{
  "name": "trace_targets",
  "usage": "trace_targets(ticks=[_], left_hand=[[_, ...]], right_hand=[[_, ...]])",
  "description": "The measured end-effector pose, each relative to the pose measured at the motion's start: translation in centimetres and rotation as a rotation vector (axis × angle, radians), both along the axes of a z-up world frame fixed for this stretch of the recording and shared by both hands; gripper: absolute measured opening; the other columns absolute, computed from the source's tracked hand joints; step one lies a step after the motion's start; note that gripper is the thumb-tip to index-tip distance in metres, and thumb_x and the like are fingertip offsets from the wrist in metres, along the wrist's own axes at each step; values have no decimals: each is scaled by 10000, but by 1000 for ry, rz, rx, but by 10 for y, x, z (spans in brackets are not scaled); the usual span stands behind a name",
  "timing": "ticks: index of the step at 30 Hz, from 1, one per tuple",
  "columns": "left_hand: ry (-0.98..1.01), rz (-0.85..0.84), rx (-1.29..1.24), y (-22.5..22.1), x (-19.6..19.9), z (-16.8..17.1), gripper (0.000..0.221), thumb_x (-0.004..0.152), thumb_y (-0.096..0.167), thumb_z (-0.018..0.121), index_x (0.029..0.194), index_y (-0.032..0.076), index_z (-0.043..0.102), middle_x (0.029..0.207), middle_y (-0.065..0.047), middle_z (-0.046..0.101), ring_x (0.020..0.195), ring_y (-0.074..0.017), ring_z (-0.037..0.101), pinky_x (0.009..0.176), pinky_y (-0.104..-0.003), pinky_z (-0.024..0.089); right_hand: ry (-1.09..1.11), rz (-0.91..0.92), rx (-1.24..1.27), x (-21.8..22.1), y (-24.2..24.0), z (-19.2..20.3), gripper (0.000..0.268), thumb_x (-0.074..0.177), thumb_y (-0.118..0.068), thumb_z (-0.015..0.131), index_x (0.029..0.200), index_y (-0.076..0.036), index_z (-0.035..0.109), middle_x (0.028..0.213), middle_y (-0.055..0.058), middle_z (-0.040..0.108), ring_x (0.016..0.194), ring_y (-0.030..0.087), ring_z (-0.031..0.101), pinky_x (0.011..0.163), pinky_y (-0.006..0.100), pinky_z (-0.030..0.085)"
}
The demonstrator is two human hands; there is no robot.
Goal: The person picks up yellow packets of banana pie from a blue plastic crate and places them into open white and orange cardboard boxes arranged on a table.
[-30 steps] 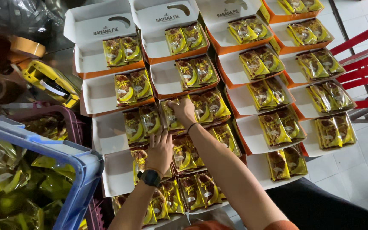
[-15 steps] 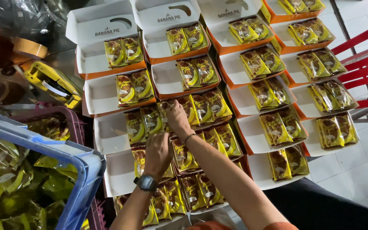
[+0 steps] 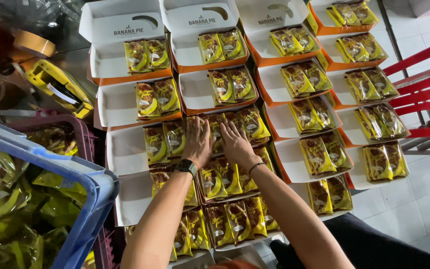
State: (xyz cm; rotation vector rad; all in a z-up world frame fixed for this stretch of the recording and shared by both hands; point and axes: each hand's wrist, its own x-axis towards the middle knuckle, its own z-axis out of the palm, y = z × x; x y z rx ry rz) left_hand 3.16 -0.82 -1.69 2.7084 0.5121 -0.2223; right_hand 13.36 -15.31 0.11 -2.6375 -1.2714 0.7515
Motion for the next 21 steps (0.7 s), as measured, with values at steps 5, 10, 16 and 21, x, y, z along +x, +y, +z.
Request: trace_targets(ticks=[5, 10, 16, 21], left_hand=[[-73, 11, 99, -7, 1, -12, 755, 1072, 572, 256, 1645, 91, 148, 1650, -293, 223, 1535, -461, 196, 1264, -560, 45], [-127, 57, -70, -15, 2, -2, 714, 1071, 458, 303, 1613, 4, 205, 1598, -358, 283, 1494, -491, 284, 1244, -547, 165], [-181, 415, -936, 10, -5, 30, 815, 1048, 629, 167, 1664, 141, -48, 1708, -216, -14, 1545, -457, 16, 1249, -576, 86], [-372, 501, -749, -11, -72, 103, 598, 1087, 273, 372, 1625, 67, 213, 1581, -235, 414, 1449, -389, 408, 1195, -510, 344]], right_hand=[[-51, 22, -129, -5, 8, 18, 739, 979, -264, 440, 1655, -169, 156, 1720, 139, 121, 1571, 381, 97, 1231, 619, 130], [-121, 28, -31, -23, 9, 19, 641, 1002, -279, 347, 1627, -168, 262, 1696, 152, 206, 1539, 398, 206, 1210, 631, 165], [-51, 87, 55, -36, 45, 19, 640, 1006, -285, 336, 1628, -143, 283, 1711, 81, 200, 1571, 345, 128, 1231, 572, 157], [-93, 227, -22, -49, 51, 24, 765, 987, -385, 468, 1658, -176, 166, 1731, 55, 104, 1573, 355, 80, 1224, 599, 183]])
